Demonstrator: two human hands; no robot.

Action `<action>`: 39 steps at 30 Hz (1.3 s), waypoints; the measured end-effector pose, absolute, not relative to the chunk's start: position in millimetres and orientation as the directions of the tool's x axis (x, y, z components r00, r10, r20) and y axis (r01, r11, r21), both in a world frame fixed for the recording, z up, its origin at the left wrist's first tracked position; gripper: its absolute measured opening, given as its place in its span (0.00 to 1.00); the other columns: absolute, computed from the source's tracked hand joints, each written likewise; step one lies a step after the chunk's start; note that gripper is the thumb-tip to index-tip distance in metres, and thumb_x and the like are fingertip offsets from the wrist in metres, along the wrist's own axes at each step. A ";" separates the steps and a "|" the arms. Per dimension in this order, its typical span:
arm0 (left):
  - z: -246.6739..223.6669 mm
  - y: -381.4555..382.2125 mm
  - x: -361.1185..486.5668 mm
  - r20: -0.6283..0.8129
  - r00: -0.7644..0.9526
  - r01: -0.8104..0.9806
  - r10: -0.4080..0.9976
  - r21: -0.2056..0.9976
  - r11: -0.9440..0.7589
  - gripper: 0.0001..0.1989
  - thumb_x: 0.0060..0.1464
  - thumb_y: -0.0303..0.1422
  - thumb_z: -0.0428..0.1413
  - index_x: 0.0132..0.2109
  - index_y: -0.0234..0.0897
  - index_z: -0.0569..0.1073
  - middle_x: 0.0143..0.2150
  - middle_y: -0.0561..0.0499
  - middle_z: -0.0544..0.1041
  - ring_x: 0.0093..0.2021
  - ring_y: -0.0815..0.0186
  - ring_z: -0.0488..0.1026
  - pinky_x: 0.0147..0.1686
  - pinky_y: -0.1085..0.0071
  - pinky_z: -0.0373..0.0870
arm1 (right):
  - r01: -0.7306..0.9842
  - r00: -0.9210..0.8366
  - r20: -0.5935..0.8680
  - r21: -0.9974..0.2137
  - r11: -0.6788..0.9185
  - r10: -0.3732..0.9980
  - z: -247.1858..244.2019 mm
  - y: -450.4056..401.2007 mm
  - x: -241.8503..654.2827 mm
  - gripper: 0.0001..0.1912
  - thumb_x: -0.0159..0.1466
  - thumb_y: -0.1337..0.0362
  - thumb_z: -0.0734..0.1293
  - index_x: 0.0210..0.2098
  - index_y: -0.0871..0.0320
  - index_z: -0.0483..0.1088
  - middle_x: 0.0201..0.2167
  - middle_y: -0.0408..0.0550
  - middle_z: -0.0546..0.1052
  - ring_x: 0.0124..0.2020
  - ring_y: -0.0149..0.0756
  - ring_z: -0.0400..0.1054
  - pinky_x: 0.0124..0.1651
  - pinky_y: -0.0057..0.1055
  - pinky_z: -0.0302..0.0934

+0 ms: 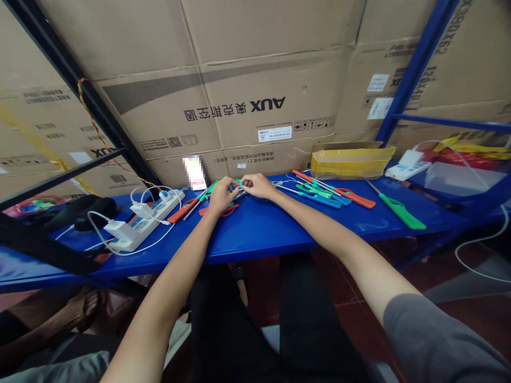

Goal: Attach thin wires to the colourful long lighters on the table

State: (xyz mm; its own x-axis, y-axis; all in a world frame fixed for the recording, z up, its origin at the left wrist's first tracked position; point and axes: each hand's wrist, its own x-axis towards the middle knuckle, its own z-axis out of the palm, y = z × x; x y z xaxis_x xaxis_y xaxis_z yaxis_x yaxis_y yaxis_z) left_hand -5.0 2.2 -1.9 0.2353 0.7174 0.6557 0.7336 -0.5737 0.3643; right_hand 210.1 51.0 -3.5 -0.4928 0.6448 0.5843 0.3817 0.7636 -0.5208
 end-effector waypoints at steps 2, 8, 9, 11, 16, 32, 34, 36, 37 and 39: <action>-1.8 2.3 -4.8 0.656 0.232 0.734 0.718 0.366 -0.572 0.03 0.62 0.27 0.65 0.42 0.41 0.79 0.39 0.51 0.80 0.35 0.62 0.76 0.43 0.65 0.73 | 0.399 -0.495 0.589 -0.499 0.769 0.639 -2.9 50.9 210.3 0.10 0.67 0.73 0.73 0.45 0.58 0.85 0.38 0.47 0.88 0.38 0.36 0.81 0.47 0.29 0.70; -1.7 1.4 -4.1 0.656 0.226 0.745 0.720 0.360 -0.562 0.03 0.62 0.27 0.65 0.42 0.41 0.80 0.39 0.51 0.81 0.35 0.61 0.78 0.43 0.64 0.73 | 0.429 -0.503 0.583 -0.472 0.770 0.638 -2.3 50.3 211.0 0.10 0.68 0.72 0.73 0.46 0.57 0.85 0.39 0.47 0.88 0.39 0.37 0.82 0.47 0.30 0.69; -1.7 1.2 -4.2 0.654 0.224 0.746 0.722 0.362 -0.559 0.03 0.62 0.27 0.64 0.42 0.41 0.80 0.40 0.51 0.82 0.36 0.61 0.78 0.43 0.64 0.73 | 0.431 -0.502 0.582 -0.472 0.769 0.639 -2.4 50.1 210.9 0.10 0.68 0.72 0.73 0.47 0.57 0.85 0.39 0.47 0.88 0.39 0.37 0.82 0.47 0.30 0.69; -1.5 1.1 -4.4 0.650 0.224 0.747 0.726 0.364 -0.556 0.03 0.62 0.27 0.64 0.41 0.41 0.80 0.40 0.50 0.82 0.36 0.61 0.78 0.43 0.64 0.74 | 0.435 -0.500 0.580 -0.474 0.766 0.643 -2.3 49.4 210.7 0.10 0.69 0.72 0.73 0.47 0.57 0.85 0.39 0.47 0.88 0.40 0.37 0.82 0.47 0.30 0.69; -1.5 2.6 -4.8 0.654 0.231 0.750 0.720 0.352 -0.560 0.03 0.62 0.27 0.64 0.42 0.41 0.80 0.40 0.50 0.82 0.36 0.61 0.78 0.43 0.64 0.74 | 0.434 -0.498 0.576 -0.482 0.762 0.648 -1.5 46.8 211.6 0.10 0.69 0.72 0.73 0.48 0.57 0.84 0.40 0.47 0.88 0.41 0.37 0.82 0.48 0.29 0.69; -2.4 3.3 -6.0 0.652 0.234 0.738 0.721 0.363 -0.569 0.02 0.63 0.29 0.64 0.42 0.41 0.81 0.40 0.49 0.82 0.36 0.60 0.78 0.44 0.63 0.75 | 0.507 -0.525 0.576 -0.380 0.774 0.626 -3.4 43.4 212.6 0.10 0.73 0.68 0.72 0.52 0.56 0.84 0.46 0.50 0.89 0.45 0.40 0.82 0.51 0.32 0.69; -2.4 3.4 -6.4 0.654 0.234 0.742 0.720 0.358 -0.566 0.02 0.62 0.29 0.64 0.42 0.42 0.81 0.40 0.49 0.82 0.36 0.59 0.78 0.44 0.62 0.75 | 0.528 -0.534 0.573 -0.350 0.774 0.622 -3.2 42.6 212.4 0.10 0.73 0.68 0.72 0.52 0.56 0.83 0.47 0.50 0.89 0.46 0.41 0.82 0.51 0.32 0.68; -2.4 3.5 -6.9 0.651 0.236 0.744 0.721 0.357 -0.565 0.02 0.63 0.30 0.64 0.42 0.42 0.81 0.39 0.49 0.82 0.36 0.59 0.78 0.44 0.62 0.75 | 0.543 -0.540 0.569 -0.327 0.773 0.620 -2.7 41.3 211.8 0.10 0.74 0.68 0.72 0.53 0.56 0.83 0.48 0.51 0.88 0.47 0.41 0.82 0.51 0.32 0.68; -2.4 3.4 -7.1 0.654 0.234 0.743 0.719 0.357 -0.566 0.01 0.63 0.30 0.64 0.42 0.42 0.81 0.40 0.49 0.82 0.36 0.59 0.78 0.44 0.62 0.76 | 0.547 -0.542 0.568 -0.320 0.773 0.619 -2.5 40.6 211.4 0.10 0.74 0.67 0.72 0.53 0.56 0.83 0.48 0.51 0.88 0.48 0.42 0.82 0.51 0.32 0.68; -2.1 2.8 -7.4 0.656 0.238 0.742 0.716 0.352 -0.570 0.01 0.63 0.31 0.63 0.41 0.42 0.81 0.39 0.49 0.81 0.36 0.59 0.78 0.44 0.62 0.75 | 0.557 -0.545 0.563 -0.310 0.770 0.621 -2.0 38.6 210.8 0.10 0.74 0.67 0.72 0.54 0.55 0.83 0.49 0.51 0.88 0.48 0.42 0.82 0.51 0.32 0.68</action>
State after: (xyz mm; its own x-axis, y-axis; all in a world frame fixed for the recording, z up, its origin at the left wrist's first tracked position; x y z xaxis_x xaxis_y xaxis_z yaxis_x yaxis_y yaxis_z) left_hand -7.4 2.8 -2.1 0.2382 0.7159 0.6564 0.7421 -0.5701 0.3524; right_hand 210.8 38.6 -2.0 -0.5455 0.6211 0.5628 0.5573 0.7703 -0.3099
